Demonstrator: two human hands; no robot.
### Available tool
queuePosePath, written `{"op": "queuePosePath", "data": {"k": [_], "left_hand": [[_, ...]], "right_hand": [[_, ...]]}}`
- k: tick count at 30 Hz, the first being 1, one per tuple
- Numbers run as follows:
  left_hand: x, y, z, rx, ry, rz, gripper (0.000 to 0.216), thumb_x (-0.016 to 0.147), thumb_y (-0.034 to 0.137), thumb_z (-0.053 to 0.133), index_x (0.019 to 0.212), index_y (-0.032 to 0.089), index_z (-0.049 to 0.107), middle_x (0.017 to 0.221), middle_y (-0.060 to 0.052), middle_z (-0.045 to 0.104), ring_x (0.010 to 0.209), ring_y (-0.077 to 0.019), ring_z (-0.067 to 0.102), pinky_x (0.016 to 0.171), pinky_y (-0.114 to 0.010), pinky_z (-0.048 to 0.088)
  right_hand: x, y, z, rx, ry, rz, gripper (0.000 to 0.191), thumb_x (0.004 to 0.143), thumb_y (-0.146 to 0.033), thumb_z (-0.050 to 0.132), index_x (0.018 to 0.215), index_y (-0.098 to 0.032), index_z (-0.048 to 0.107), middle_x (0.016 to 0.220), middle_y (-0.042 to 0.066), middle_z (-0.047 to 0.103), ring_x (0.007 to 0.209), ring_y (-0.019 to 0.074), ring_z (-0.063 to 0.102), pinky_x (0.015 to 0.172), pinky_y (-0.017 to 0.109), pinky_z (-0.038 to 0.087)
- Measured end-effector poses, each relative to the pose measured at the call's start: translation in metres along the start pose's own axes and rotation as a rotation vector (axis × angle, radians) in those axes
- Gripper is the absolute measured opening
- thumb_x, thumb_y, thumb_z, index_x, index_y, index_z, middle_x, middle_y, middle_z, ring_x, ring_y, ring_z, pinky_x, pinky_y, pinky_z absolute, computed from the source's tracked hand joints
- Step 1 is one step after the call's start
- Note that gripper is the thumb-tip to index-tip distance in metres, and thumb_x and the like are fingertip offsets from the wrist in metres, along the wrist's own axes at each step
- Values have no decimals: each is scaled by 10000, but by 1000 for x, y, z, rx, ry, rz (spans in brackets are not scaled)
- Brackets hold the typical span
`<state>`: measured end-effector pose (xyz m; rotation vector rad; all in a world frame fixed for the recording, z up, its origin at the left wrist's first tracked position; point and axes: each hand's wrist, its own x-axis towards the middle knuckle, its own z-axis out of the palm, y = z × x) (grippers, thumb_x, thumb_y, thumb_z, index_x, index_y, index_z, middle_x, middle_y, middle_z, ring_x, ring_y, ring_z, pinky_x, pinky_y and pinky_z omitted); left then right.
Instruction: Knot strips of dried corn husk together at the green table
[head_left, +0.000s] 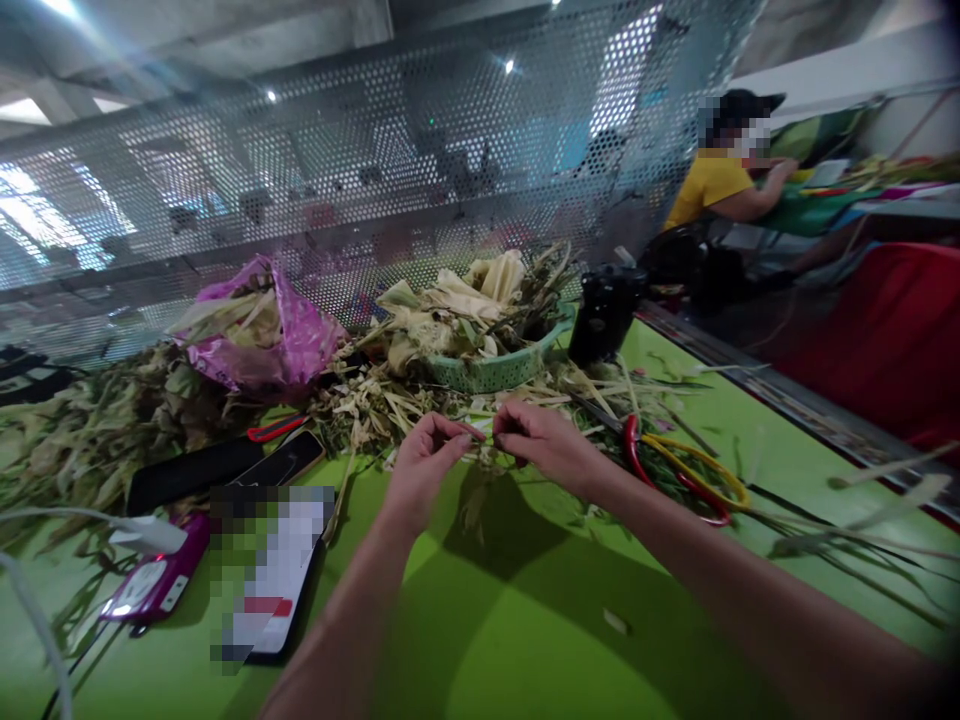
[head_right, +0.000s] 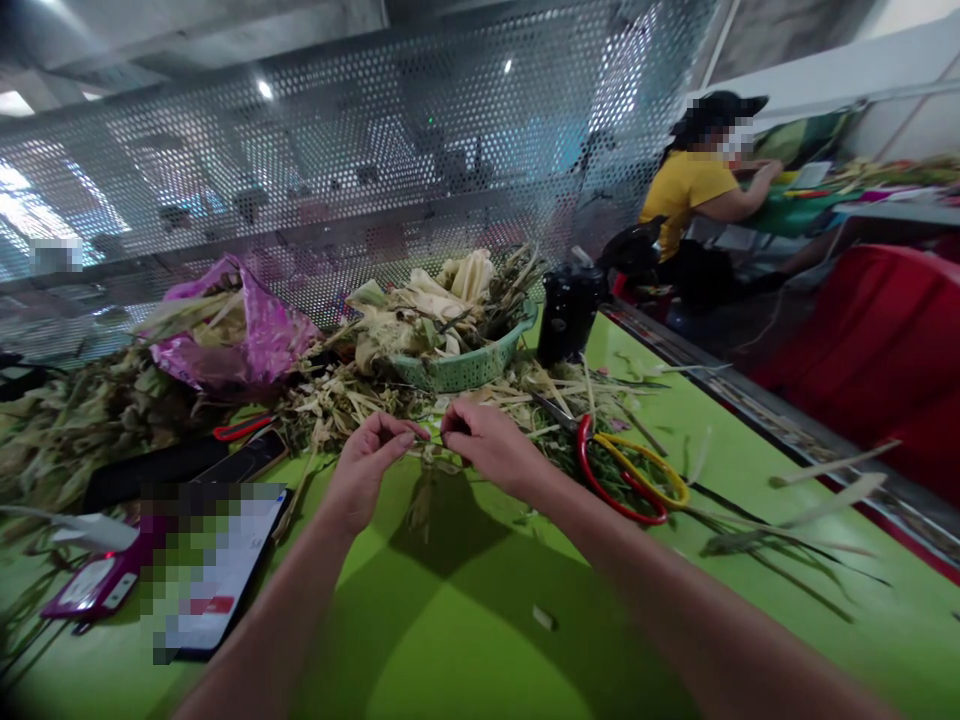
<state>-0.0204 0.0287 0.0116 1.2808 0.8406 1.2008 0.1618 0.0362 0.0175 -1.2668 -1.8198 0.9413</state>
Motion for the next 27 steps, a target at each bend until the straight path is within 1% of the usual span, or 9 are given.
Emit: {"op": "queuePosePath", "data": {"k": [5, 7, 10, 14, 16, 18, 21, 24, 27], "left_hand": [[4, -10, -6, 148, 69, -13, 118, 781, 282, 618, 800, 174, 573, 789, -7, 645, 726, -120, 555, 710, -244, 414], [6, -12, -9, 157, 93, -29, 126, 777, 288, 621, 791, 174, 569, 747, 1, 630, 694, -118, 548, 686, -242, 412], [8, -12, -10, 124, 81, -27, 117, 777, 276, 616, 795, 177, 556, 741, 7, 626, 694, -116, 553, 693, -245, 415], [7, -11, -9, 146, 55, 2, 107, 766, 246, 617, 801, 178, 542, 740, 8, 612, 726, -121, 563, 725, -254, 419], [7, -10, -8, 171, 44, 3, 113, 759, 246, 621, 802, 179, 541, 739, 7, 607, 729, -125, 561, 722, -256, 418], [7, -11, -8, 172, 41, 0, 111, 760, 248, 618, 802, 180, 540, 740, 6, 610, 728, -125, 558, 719, -257, 415], [7, -12, -8, 168, 45, 5, 102, 766, 248, 613, 796, 181, 542, 736, 2, 617, 725, -126, 557, 717, -258, 411], [7, -12, -8, 151, 36, 0, 112, 763, 257, 619, 797, 180, 545, 732, 3, 619, 728, -128, 562, 717, -258, 411], [6, -11, -7, 107, 9, -27, 134, 751, 265, 637, 795, 174, 548, 727, 7, 614, 728, -123, 567, 725, -254, 411]], "right_hand": [[1, 2, 2, 29, -30, 62, 15, 752, -184, 500, 751, -188, 515, 622, -37, 512, 499, 97, 481, 466, 213, 354], [1, 2, 4, -7, -18, 73, 27, 746, -173, 501, 747, -189, 523, 612, -39, 516, 492, 95, 474, 464, 212, 347], [0, 1, 6, -25, -7, 83, 18, 759, -185, 506, 757, -192, 523, 616, -38, 536, 475, 92, 462, 446, 210, 334], [-2, -4, 6, 119, -103, 118, 13, 791, -207, 488, 797, -197, 484, 664, -19, 599, 446, 86, 452, 423, 211, 351], [-3, -7, 4, 163, -147, 117, 21, 789, -204, 495, 800, -194, 480, 642, -19, 584, 481, 95, 482, 447, 212, 384], [-2, -9, 1, 165, -160, 107, 41, 788, -215, 510, 817, -190, 493, 635, -22, 554, 530, 105, 498, 469, 211, 395], [-1, -8, -3, 80, -159, 51, 147, 768, -229, 568, 904, -185, 535, 656, -28, 527, 572, 107, 481, 498, 212, 367], [0, -6, -6, -31, -108, -33, 245, 708, -191, 619, 945, -191, 559, 655, -40, 503, 595, 113, 467, 534, 223, 354], [1, -7, -9, 103, -50, -63, 168, 735, -204, 574, 894, -205, 520, 716, -30, 504, 615, 120, 499, 568, 240, 405]]}}
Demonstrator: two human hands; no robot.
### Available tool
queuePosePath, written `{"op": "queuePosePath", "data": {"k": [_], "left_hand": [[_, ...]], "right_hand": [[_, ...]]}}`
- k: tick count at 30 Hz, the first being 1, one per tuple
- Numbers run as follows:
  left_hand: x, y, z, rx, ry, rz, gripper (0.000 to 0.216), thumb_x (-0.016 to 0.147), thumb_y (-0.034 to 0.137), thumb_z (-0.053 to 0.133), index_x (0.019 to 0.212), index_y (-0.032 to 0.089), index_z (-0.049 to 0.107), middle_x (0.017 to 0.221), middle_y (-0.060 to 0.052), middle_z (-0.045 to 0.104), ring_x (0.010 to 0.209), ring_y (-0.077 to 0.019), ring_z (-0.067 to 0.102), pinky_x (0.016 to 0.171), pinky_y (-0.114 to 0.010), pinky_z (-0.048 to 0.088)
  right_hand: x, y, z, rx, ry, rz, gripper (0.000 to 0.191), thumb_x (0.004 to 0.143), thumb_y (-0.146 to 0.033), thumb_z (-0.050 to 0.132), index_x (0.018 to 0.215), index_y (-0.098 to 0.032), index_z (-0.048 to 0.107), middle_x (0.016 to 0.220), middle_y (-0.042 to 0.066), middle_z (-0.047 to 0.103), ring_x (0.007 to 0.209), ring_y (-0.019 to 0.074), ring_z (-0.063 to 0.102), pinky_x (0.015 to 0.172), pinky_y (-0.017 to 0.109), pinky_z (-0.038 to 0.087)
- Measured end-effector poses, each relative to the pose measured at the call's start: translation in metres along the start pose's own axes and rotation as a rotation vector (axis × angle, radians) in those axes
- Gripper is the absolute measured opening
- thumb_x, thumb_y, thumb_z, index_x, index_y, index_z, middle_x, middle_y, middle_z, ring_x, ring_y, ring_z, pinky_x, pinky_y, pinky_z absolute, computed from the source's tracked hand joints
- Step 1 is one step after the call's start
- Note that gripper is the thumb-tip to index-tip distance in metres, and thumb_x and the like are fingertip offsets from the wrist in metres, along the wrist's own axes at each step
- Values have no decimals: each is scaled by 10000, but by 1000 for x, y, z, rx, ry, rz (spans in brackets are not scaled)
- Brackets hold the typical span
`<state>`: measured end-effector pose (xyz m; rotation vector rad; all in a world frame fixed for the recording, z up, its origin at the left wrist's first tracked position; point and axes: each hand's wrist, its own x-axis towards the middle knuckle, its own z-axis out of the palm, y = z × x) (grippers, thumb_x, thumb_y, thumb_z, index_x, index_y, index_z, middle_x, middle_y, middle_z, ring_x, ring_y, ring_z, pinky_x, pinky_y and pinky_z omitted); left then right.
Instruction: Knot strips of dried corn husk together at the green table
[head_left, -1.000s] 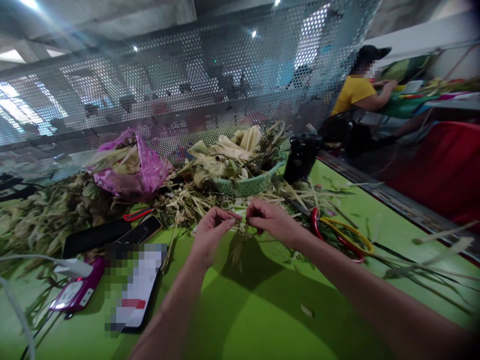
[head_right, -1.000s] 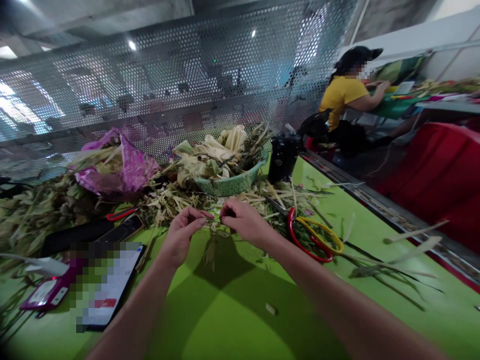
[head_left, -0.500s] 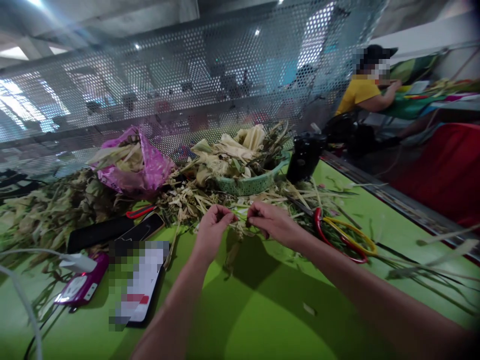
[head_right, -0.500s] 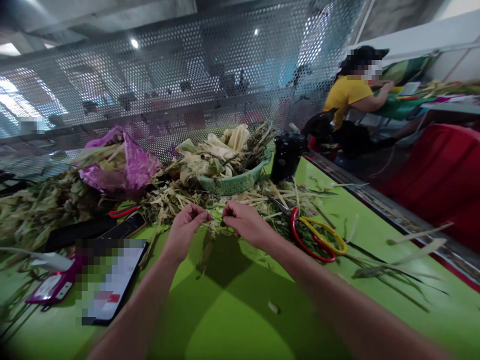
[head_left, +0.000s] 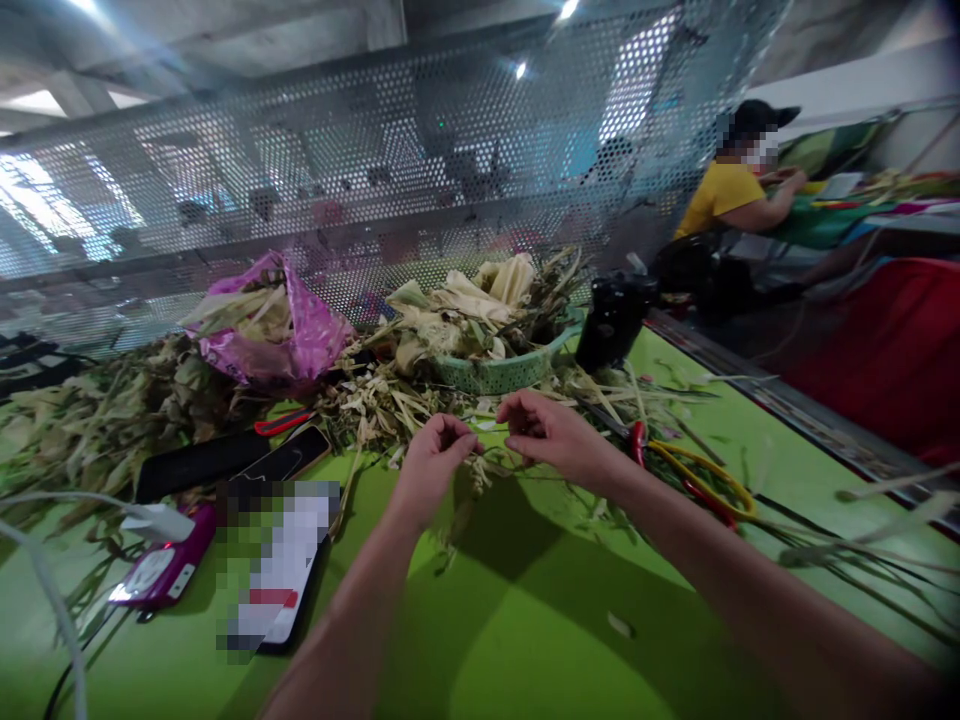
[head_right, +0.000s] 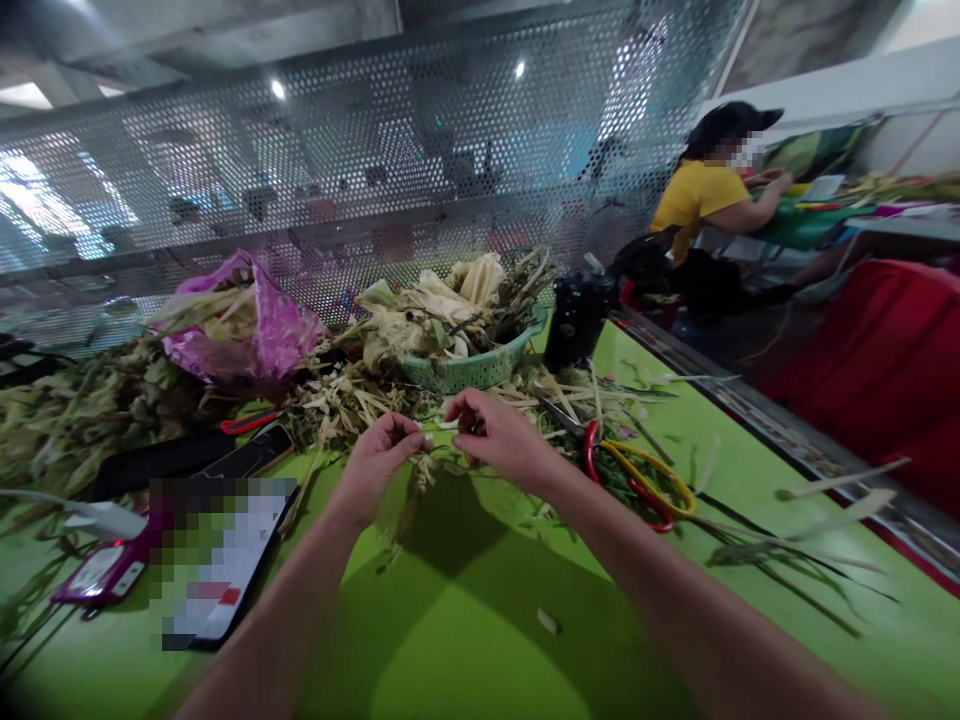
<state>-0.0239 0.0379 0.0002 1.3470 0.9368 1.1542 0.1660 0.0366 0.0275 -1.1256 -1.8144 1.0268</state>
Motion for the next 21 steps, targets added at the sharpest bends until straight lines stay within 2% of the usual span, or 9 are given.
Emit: {"op": "queuePosePath", "data": {"k": [3, 5, 7, 9, 11, 13, 21], "left_hand": [[-1, 2, 2, -64, -2, -35, 159, 729, 266, 665, 784, 167, 554, 712, 8, 606, 710, -116, 567, 720, -250, 416], [-1, 2, 2, -99, 11, -48, 169, 712, 259, 683, 777, 164, 560, 704, 9, 599, 700, -113, 565, 710, -247, 421], [-1, 2, 2, -120, 16, -54, 169, 704, 250, 691, 771, 164, 561, 706, 11, 595, 697, -109, 562, 707, -243, 424], [-1, 2, 2, -134, 16, -58, 168, 702, 244, 693, 772, 165, 562, 715, 11, 595, 699, -105, 561, 710, -241, 424], [-1, 2, 2, -151, 21, -66, 175, 695, 236, 699, 778, 164, 563, 726, 10, 593, 695, -102, 557, 704, -239, 425], [-2, 3, 3, -165, 27, -74, 181, 687, 224, 704, 783, 164, 562, 725, 12, 584, 684, -99, 546, 690, -237, 424], [-3, 0, 4, -114, -90, -127, 98, 695, 160, 657, 765, 147, 590, 706, 8, 566, 668, -92, 519, 680, -226, 409]], "right_hand": [[0, -4, -3, 52, -4, -62, 38, 775, -200, 526, 796, -206, 495, 745, -18, 507, 664, 127, 532, 639, 260, 445], [0, -7, -6, -97, -32, -130, 21, 774, -177, 542, 779, -197, 547, 788, 3, 539, 732, 139, 543, 708, 273, 442], [-1, -8, -7, -270, -52, -181, 85, 755, -170, 599, 835, -194, 614, 869, 26, 564, 793, 152, 546, 739, 278, 432], [-2, -7, -7, -386, -47, -203, 158, 737, -194, 660, 895, -198, 650, 916, 39, 567, 826, 164, 552, 733, 276, 425], [-2, -4, -5, -446, -14, -214, 121, 759, -222, 671, 876, -196, 671, 901, 41, 571, 826, 167, 554, 721, 270, 413], [-2, -3, -3, -464, 13, -229, 62, 805, -237, 639, 821, -193, 679, 863, 37, 574, 808, 162, 555, 713, 265, 401], [-3, -8, 0, -492, 6, -296, 128, 879, -269, 575, 805, -176, 621, 817, 38, 574, 777, 160, 538, 678, 258, 374]]}}
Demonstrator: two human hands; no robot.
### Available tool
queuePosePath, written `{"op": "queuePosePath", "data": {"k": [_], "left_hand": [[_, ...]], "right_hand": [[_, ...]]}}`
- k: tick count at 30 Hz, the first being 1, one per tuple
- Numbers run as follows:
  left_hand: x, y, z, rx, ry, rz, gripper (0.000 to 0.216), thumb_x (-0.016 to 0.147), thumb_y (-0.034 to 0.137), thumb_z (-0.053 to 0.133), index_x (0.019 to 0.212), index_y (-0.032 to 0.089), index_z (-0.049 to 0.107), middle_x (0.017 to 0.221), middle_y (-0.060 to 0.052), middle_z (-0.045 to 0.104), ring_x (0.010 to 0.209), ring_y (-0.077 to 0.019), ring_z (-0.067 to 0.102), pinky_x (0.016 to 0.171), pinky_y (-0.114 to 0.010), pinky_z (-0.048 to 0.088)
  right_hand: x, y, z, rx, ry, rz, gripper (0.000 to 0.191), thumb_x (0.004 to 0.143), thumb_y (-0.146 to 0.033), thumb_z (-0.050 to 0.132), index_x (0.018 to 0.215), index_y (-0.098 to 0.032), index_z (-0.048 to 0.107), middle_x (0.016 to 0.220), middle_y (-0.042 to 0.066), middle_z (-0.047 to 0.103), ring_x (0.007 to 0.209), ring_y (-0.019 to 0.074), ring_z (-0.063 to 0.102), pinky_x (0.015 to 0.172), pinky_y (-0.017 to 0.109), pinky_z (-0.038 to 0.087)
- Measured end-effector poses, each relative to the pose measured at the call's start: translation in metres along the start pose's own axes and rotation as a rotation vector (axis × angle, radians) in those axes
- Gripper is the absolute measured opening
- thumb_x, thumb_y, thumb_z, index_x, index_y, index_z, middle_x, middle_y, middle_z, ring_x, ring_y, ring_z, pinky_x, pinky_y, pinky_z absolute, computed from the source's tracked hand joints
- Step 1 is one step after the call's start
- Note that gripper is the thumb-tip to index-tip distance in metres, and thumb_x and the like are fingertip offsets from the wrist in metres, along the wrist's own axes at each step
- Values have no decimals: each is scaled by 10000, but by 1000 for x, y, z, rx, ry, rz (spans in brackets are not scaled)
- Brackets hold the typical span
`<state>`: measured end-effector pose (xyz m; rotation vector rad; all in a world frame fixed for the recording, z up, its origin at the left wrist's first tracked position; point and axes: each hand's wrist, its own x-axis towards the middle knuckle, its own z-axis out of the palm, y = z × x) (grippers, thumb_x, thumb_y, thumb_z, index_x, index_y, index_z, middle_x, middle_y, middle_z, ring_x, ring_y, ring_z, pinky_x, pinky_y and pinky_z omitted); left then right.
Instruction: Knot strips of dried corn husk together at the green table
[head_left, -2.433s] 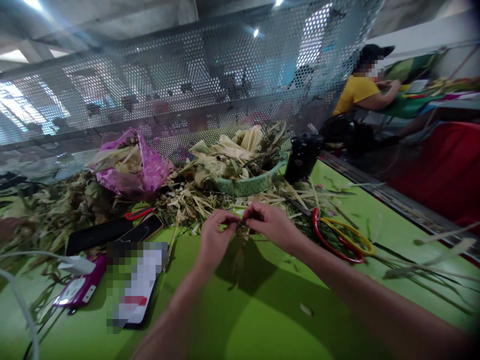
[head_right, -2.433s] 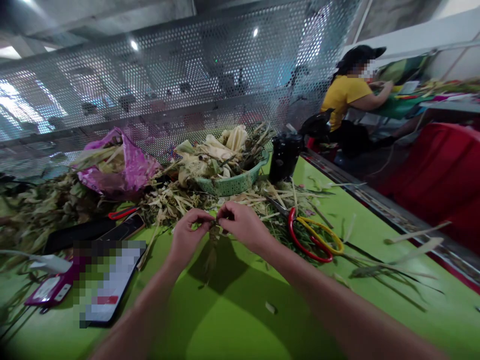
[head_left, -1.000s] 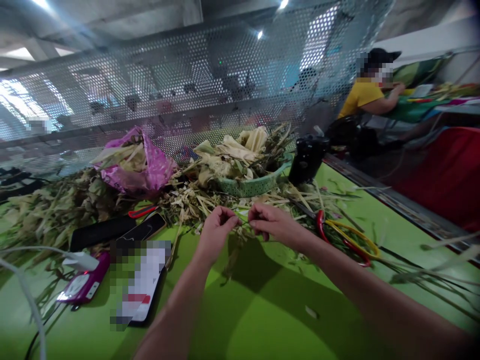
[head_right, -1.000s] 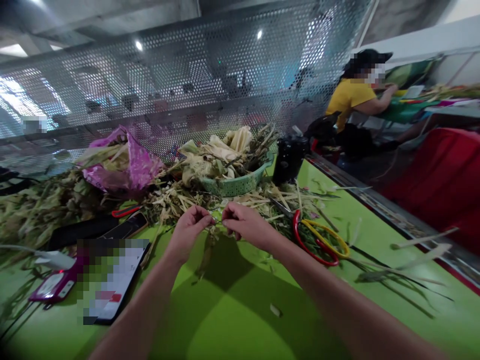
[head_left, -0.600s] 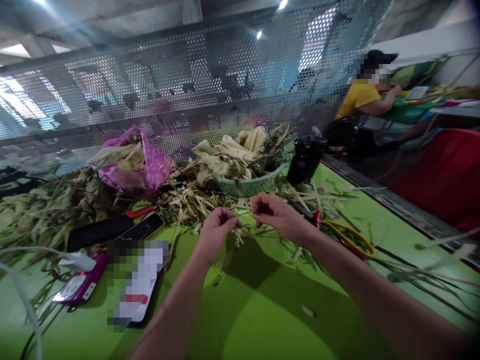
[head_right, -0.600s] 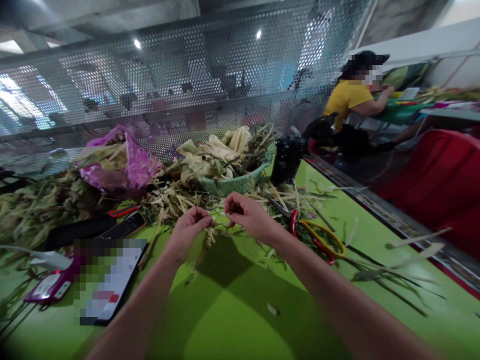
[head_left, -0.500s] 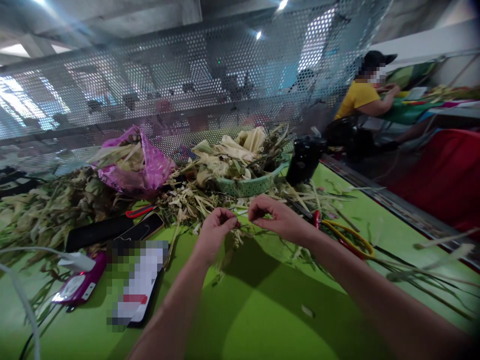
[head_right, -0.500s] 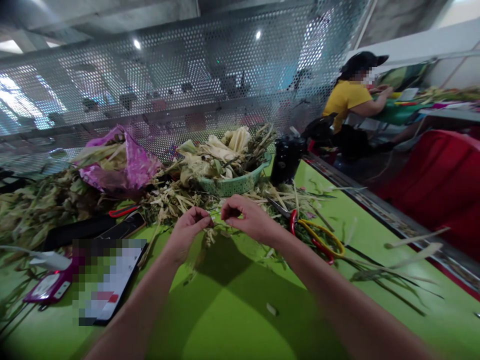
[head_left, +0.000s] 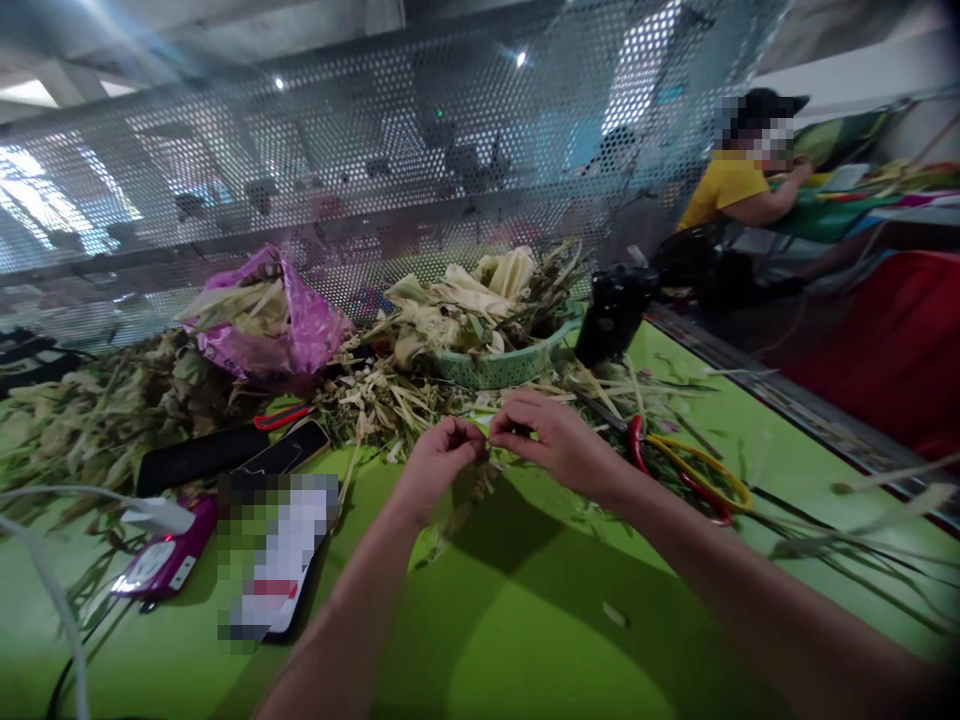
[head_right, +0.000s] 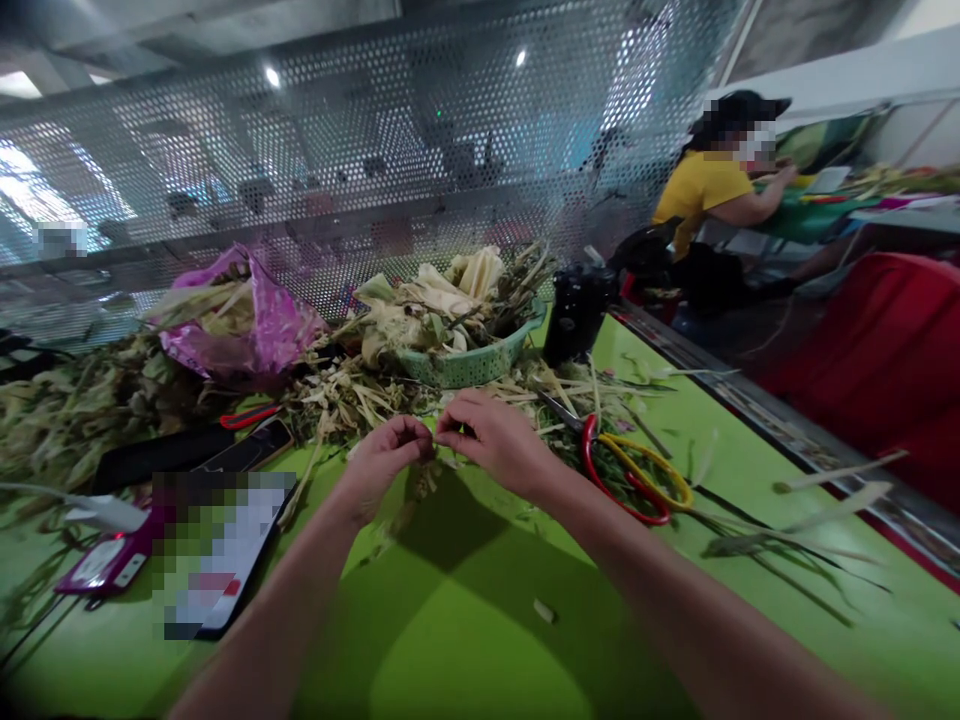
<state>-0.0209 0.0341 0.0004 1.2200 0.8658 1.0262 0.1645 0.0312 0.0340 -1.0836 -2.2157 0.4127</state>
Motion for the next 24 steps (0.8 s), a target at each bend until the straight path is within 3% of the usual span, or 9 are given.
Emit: {"op": "queuePosePath", "data": {"k": [12, 19, 24], "left_hand": [[-3, 5, 3, -1, -40, -100, 196, 601, 197, 731, 743, 127, 615, 670, 9, 595, 625, -93, 524, 657, -235, 410], [-1, 5, 1, 3, 37, 2, 163, 685, 256, 701, 737, 144, 594, 688, 19, 553, 652, -84, 467, 634, -204, 361], [0, 3, 1, 55, 45, 75, 113, 752, 247, 642, 767, 157, 574, 720, 18, 545, 695, -96, 475, 666, -209, 367]], "right_hand": [[-1, -12, 9, -7, 85, 5, 140, 871, -259, 578, 764, -169, 587, 776, 36, 571, 737, 157, 518, 646, 250, 362], [-3, -5, 11, 203, 130, 156, 134, 857, -307, 580, 860, -193, 649, 686, -18, 584, 602, 112, 470, 561, 225, 332], [-5, -5, 13, 126, 56, 267, 198, 799, -382, 635, 874, -216, 712, 555, -39, 540, 506, 104, 406, 493, 228, 268]]}}
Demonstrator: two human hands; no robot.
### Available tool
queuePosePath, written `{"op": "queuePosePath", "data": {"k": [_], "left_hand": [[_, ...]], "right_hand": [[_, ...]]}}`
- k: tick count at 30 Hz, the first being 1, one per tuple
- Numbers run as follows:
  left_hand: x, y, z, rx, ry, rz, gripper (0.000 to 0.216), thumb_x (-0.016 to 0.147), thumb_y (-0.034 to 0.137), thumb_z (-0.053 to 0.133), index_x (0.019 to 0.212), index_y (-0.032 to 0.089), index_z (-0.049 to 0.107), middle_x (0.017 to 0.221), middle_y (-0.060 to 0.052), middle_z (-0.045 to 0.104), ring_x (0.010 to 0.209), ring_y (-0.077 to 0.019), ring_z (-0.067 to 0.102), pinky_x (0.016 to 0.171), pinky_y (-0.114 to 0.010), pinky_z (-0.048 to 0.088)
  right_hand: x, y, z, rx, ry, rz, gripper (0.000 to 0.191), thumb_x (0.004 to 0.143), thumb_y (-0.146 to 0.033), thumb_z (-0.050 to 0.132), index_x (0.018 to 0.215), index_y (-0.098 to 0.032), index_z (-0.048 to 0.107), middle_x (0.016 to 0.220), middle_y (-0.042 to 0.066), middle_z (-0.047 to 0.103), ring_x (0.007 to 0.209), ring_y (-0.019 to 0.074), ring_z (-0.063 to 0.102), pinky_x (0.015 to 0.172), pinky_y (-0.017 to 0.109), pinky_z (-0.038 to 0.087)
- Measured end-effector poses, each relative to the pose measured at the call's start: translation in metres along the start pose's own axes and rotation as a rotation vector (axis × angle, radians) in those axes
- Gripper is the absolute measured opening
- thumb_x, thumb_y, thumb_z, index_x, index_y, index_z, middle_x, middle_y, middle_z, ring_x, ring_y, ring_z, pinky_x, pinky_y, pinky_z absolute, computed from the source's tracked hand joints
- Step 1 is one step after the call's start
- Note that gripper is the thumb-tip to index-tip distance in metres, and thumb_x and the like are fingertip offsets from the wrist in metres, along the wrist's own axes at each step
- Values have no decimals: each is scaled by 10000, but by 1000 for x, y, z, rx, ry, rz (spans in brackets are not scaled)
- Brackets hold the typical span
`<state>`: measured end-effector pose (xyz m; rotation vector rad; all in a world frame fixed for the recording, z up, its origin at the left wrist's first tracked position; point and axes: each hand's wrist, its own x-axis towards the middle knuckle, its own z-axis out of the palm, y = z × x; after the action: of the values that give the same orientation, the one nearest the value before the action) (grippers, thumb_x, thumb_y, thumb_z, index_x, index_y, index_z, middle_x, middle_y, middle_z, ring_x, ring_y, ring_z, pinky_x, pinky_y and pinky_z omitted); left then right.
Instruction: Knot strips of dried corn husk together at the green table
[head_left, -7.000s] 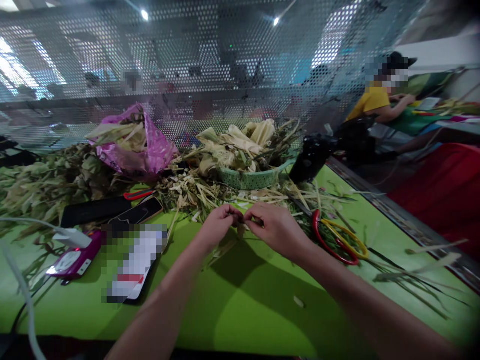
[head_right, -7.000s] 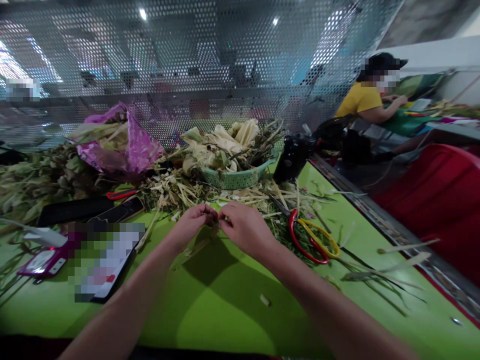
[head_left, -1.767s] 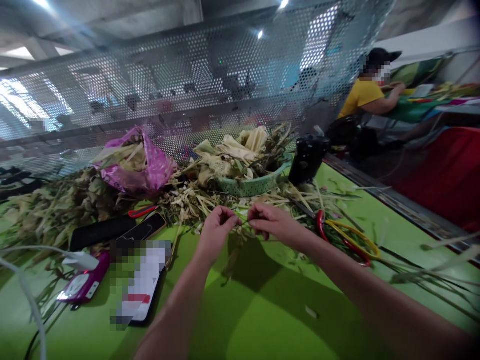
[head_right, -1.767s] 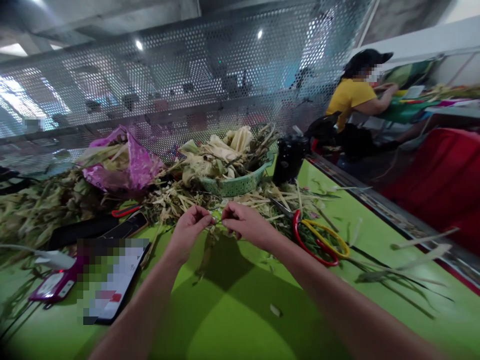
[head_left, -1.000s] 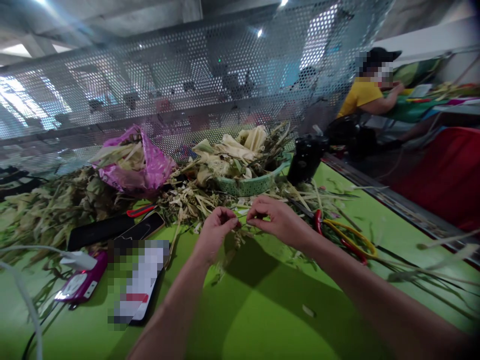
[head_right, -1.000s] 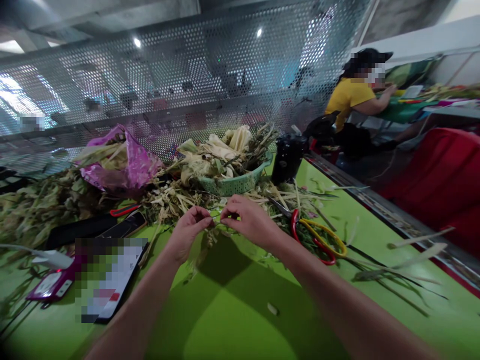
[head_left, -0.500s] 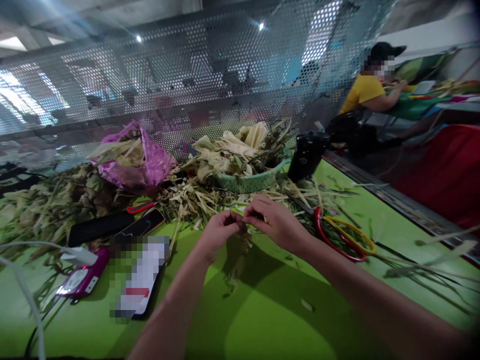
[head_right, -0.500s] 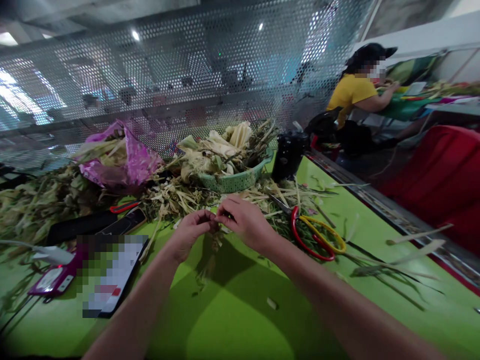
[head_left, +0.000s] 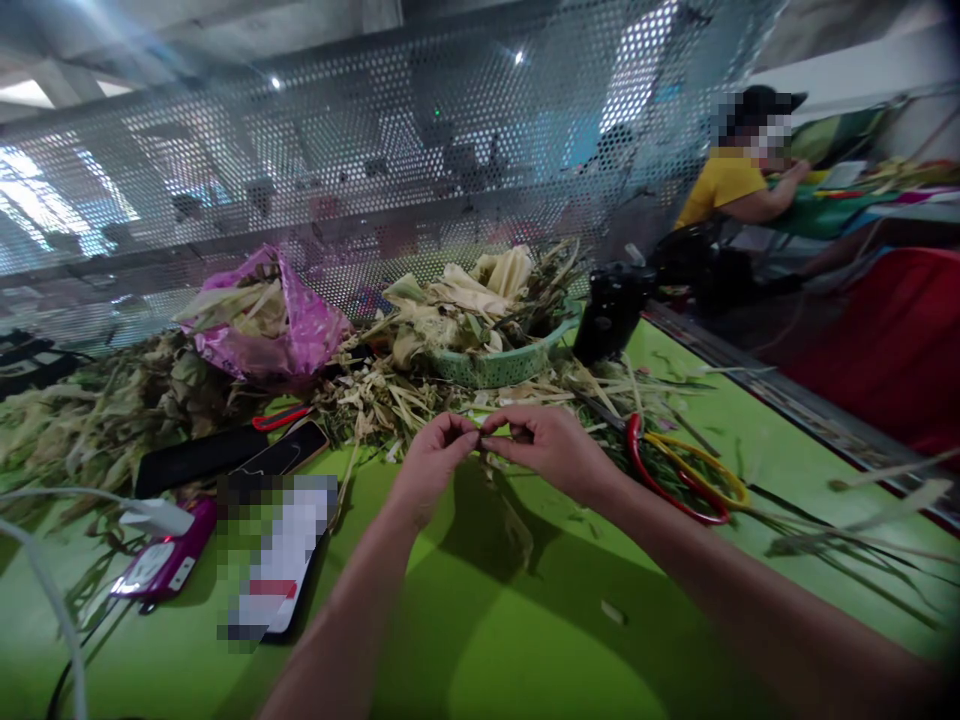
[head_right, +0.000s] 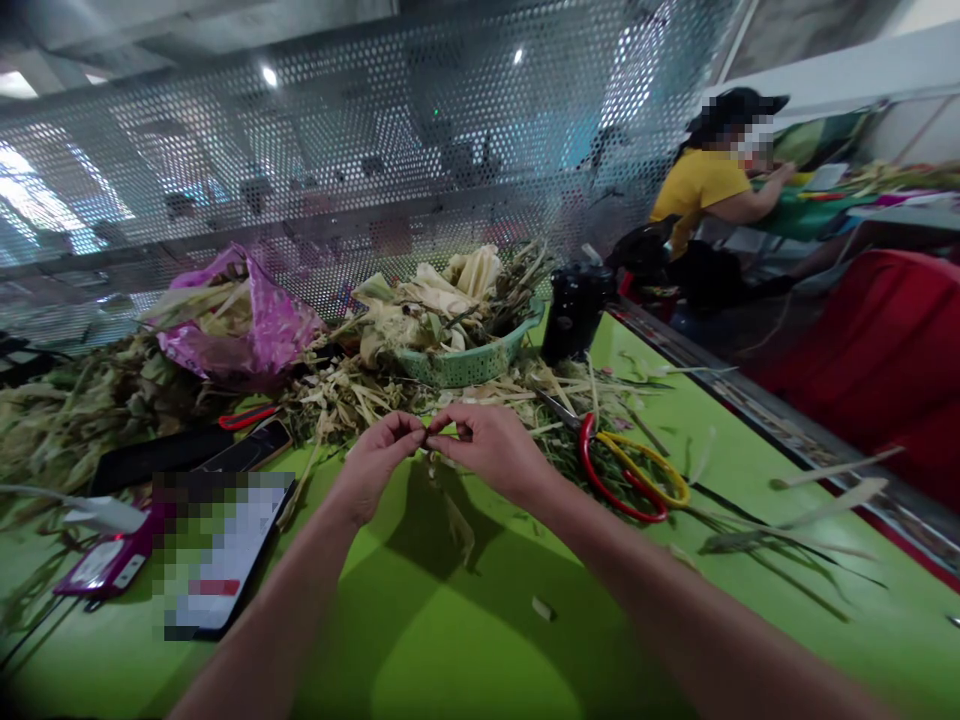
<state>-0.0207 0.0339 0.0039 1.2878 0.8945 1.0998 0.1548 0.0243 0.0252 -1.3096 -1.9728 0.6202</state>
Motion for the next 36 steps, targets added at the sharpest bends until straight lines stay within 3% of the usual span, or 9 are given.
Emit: {"op": "queuePosePath", "data": {"k": [9, 15, 21, 28, 36], "left_hand": [[1, -5, 2, 179, -17, 143, 49, 757, 143, 581, 800, 166, 572, 747, 12, 570, 722, -113, 513, 694, -228, 395], [1, -4, 3, 227, 47, 102, 33, 725, 151, 601, 753, 159, 586, 705, 14, 568, 677, -108, 500, 654, -227, 383], [1, -2, 3, 98, 55, 22, 154, 665, 163, 658, 786, 159, 564, 734, 15, 580, 681, -105, 521, 660, -232, 398], [-2, 0, 5, 295, 117, 185, 120, 684, 117, 609, 770, 178, 550, 735, 14, 584, 678, -113, 517, 651, -231, 384], [-3, -4, 4, 534, 140, 281, 167, 719, 102, 563, 819, 190, 665, 833, -28, 676, 816, -173, 582, 755, -284, 407]], "right_hand": [[-2, 0, 6, -173, 61, -61, 101, 782, -246, 628, 804, -210, 719, 684, -6, 666, 569, 125, 522, 559, 226, 317], [-4, -1, 9, -184, 116, -147, 103, 755, -153, 582, 732, -179, 679, 668, 7, 634, 612, 131, 525, 574, 223, 324], [-3, 0, 11, 15, 94, -3, 91, 769, -220, 559, 723, -172, 621, 598, -16, 574, 550, 116, 473, 519, 219, 319], [-1, 4, 13, 144, 27, 88, 98, 761, -251, 562, 734, -169, 608, 621, -12, 571, 577, 125, 480, 541, 231, 351], [-4, -1, 8, -53, 62, -14, 88, 783, -218, 555, 739, -177, 619, 612, -22, 558, 558, 116, 462, 527, 223, 297]]}}
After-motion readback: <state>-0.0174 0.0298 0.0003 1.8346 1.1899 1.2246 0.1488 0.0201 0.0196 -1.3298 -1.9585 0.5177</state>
